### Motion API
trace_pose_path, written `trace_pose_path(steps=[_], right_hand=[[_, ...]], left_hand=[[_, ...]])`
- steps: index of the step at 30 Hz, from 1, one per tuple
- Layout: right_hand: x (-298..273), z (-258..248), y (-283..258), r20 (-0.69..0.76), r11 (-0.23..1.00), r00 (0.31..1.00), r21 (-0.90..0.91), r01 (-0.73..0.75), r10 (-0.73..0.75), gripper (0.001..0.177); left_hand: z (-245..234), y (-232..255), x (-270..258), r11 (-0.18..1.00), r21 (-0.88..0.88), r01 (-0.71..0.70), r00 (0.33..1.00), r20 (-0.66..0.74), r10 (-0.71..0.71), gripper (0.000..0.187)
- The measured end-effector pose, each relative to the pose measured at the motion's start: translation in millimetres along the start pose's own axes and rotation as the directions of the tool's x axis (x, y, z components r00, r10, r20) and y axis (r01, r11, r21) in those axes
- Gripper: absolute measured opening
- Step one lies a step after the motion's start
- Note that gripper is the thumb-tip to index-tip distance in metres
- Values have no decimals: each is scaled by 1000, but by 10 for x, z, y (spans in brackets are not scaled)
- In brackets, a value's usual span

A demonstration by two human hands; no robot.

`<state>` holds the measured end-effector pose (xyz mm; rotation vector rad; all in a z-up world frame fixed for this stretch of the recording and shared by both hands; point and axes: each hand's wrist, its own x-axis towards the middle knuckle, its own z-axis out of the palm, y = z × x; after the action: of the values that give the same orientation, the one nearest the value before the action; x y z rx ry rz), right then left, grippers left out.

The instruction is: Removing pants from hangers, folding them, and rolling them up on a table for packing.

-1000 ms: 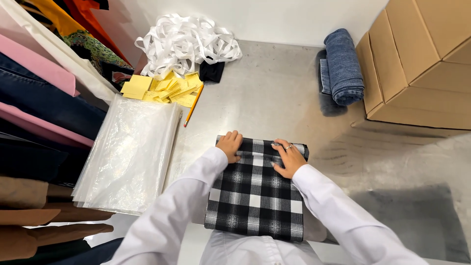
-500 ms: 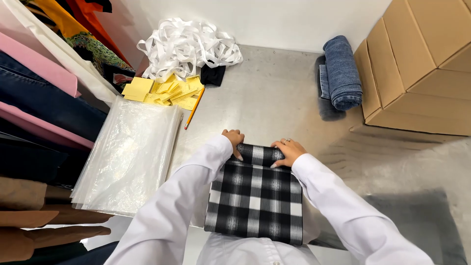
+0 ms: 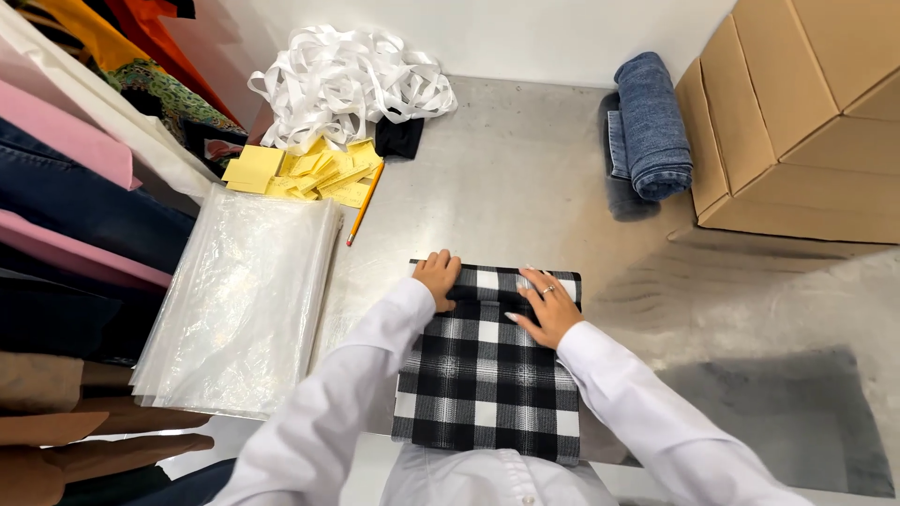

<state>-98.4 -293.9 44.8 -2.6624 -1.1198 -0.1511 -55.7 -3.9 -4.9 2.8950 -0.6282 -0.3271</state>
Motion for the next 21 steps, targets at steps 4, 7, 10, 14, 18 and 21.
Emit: trace_pose_path(steps=[4, 7, 10, 14, 18, 21], right_hand=[[159, -54, 273, 206, 943, 963, 247, -223, 174, 28], [403, -100, 518, 433, 889, 851, 198, -413, 298, 75], [534, 3, 697, 604, 914, 743, 55, -401, 289, 90], [517, -23, 629, 623, 930, 738, 43, -365, 261, 108], [424, -73, 604, 586, 852, 775, 258, -456, 238, 97], [459, -194, 480, 537, 906, 799, 138, -400, 271, 78]], left_hand=[[-39, -292, 219, 945, -328, 6, 994, 103, 30, 47], [-270, -255, 329, 981, -175, 80, 992, 105, -62, 89], [-146, -290, 516, 985, -124, 119, 954, 290, -79, 106], [-189, -199, 405, 994, -68, 81, 956, 288, -58, 104], [-74, -152, 260, 997, -74, 20, 997, 81, -14, 95], [-27, -95, 197, 995, 44, -91, 986, -134, 96, 89]])
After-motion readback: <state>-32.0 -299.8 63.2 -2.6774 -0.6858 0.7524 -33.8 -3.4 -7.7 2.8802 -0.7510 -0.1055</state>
